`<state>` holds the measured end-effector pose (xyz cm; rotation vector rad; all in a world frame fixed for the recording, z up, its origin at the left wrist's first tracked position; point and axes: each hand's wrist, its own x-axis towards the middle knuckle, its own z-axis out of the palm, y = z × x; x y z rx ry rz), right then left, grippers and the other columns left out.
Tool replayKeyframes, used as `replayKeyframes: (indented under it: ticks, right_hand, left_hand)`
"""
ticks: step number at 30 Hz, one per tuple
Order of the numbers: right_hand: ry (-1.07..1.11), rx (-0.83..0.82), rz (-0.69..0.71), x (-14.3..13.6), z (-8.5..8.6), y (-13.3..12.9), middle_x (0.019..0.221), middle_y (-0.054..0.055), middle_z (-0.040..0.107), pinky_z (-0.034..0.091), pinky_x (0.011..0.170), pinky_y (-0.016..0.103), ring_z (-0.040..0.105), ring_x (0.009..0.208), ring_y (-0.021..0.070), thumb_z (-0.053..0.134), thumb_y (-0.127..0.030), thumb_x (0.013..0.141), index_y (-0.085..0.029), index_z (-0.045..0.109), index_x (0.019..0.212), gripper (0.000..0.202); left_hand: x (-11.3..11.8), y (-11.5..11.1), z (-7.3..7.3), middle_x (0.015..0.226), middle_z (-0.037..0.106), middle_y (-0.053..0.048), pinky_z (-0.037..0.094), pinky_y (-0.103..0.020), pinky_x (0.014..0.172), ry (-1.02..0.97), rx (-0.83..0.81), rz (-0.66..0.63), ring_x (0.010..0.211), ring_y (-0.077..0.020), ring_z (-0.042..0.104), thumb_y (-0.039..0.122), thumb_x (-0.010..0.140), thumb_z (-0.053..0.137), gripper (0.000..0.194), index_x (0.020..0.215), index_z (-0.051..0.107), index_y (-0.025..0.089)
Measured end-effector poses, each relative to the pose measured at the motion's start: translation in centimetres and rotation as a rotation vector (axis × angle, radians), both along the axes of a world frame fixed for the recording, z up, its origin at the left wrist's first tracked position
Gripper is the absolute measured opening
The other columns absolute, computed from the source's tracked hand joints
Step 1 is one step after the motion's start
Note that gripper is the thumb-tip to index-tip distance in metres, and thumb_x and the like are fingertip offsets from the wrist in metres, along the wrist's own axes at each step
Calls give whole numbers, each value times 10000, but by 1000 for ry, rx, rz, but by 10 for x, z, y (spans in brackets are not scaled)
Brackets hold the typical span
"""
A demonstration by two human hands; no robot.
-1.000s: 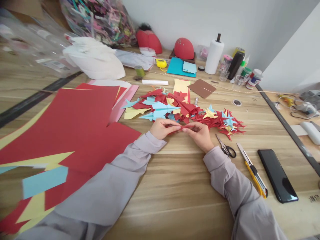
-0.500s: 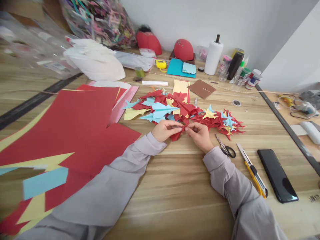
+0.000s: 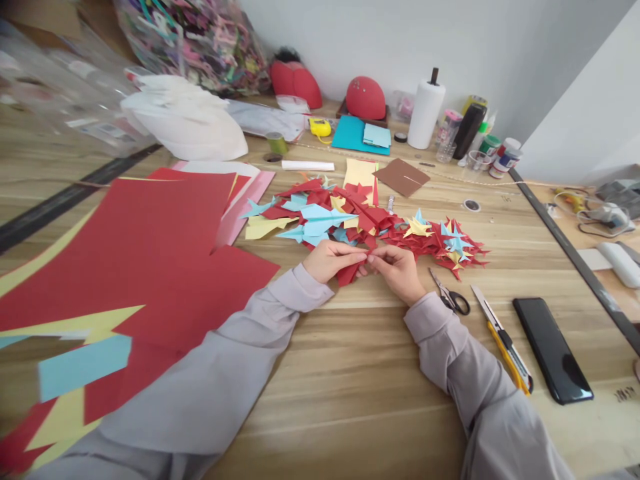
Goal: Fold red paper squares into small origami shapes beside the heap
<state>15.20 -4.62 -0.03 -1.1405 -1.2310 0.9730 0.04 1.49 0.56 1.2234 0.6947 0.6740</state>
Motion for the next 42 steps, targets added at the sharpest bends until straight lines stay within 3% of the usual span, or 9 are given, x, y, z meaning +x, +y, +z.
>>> replayKeyframes:
  ticks: [13,19,26,30,35,42]
  right_hand:
    - [-144,24,-64,2,-9,1,616,10,635,428,535,251,538,546,116,706,-322,692,-169,652,665,164]
    - [-72,3,-38,0,-3,0,637,1,642,462,553,259,572,573,125,731,-359,661,-181,634,722,211]
    - [5,-37,-44,0,3,1,574,-20,608,452,496,252,533,496,106,731,-422,650,-190,627,694,258]
    - [-1,-42,-18,1,3,1,603,-6,634,459,505,251,544,509,107,728,-432,654,-185,637,703,268]
    - [14,-66,26,3,2,0,593,-8,644,461,521,248,545,512,103,726,-408,669,-180,654,700,241]
    - [34,-66,9,2,2,0,593,-12,634,448,518,243,539,511,97,734,-405,657,-174,651,715,252]
  left_hand:
    - [-1,-3,6,516,663,-56,510,-233,442,113,13,15,432,-133,604,211,647,738,129,660,699,89]
    - [-2,-6,11,489,644,-43,492,-219,414,91,28,22,412,-124,588,215,619,754,150,647,686,84]
    - [1,-5,6,579,675,-67,493,-237,416,32,0,59,459,-152,623,260,563,785,229,640,663,82]
    - [1,-5,5,596,674,-62,496,-226,416,9,-62,17,478,-154,633,270,539,806,273,674,670,75]
    - [1,-6,3,656,685,-90,467,-218,382,-31,-193,-62,464,-147,625,368,631,758,316,693,663,73]
    - [2,-6,5,572,658,-50,456,-194,388,55,-150,-50,426,-102,579,316,677,728,235,687,673,88]
